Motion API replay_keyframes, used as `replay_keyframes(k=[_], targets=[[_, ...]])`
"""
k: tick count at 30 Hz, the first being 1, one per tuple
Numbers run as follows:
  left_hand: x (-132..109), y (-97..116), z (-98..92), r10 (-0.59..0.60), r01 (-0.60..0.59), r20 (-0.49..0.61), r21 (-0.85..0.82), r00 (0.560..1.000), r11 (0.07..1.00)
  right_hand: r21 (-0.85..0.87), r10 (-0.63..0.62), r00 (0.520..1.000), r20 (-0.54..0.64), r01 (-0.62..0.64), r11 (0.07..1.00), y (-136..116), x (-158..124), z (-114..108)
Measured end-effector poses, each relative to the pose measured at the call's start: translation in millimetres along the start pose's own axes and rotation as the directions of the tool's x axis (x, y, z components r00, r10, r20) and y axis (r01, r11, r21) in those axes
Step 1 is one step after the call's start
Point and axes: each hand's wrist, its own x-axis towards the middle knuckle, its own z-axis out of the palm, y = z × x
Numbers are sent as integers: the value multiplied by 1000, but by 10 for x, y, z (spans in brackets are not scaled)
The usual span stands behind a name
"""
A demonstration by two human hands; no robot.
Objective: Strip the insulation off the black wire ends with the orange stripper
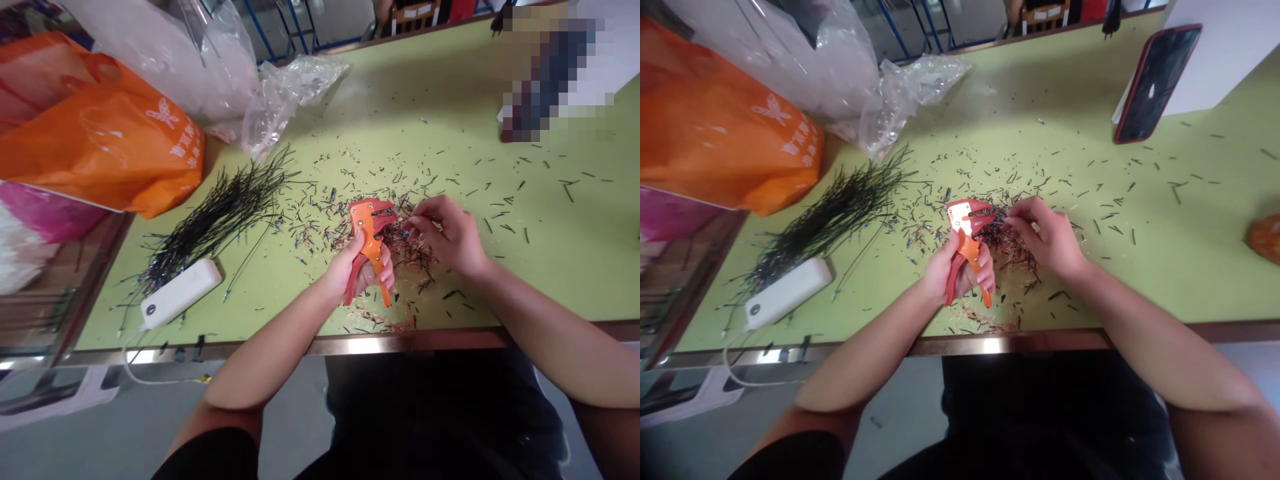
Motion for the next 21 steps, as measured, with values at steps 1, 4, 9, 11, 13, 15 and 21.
replay_keyframes(k=[1, 4, 9, 11, 13, 15, 21], targets=[[0, -10, -10, -1, 1, 3, 9, 1000, 1000, 9, -10, 1000, -3, 10, 1000, 3, 7, -14], [3, -42, -34, -8, 7, 8, 36, 1000, 999, -6, -46, 999, 16, 46, 999, 15, 20, -37], [5, -46, -62, -37, 36, 4, 53, 999, 998, 85, -30, 994, 108, 20, 996, 45, 32, -53], [3, -40, -70, -42, 41, 2, 62, 999, 997, 115, -16, 989, 150, -1, 993, 53, 41, -66], [3, -40, -77, -43, 43, 6, 69, 999, 997, 58, -14, 983, 184, 3, 998, 58, 46, -81], [7, -46, -81, -47, 45, 18, 75, 999, 996, -47, -24, 983, 181, 33, 998, 61, 46, -91], [25, -60, -61, -55, 49, 66, 95, 996, 994, -215, -122, 989, 88, 139, 967, 50, 31, -96]])
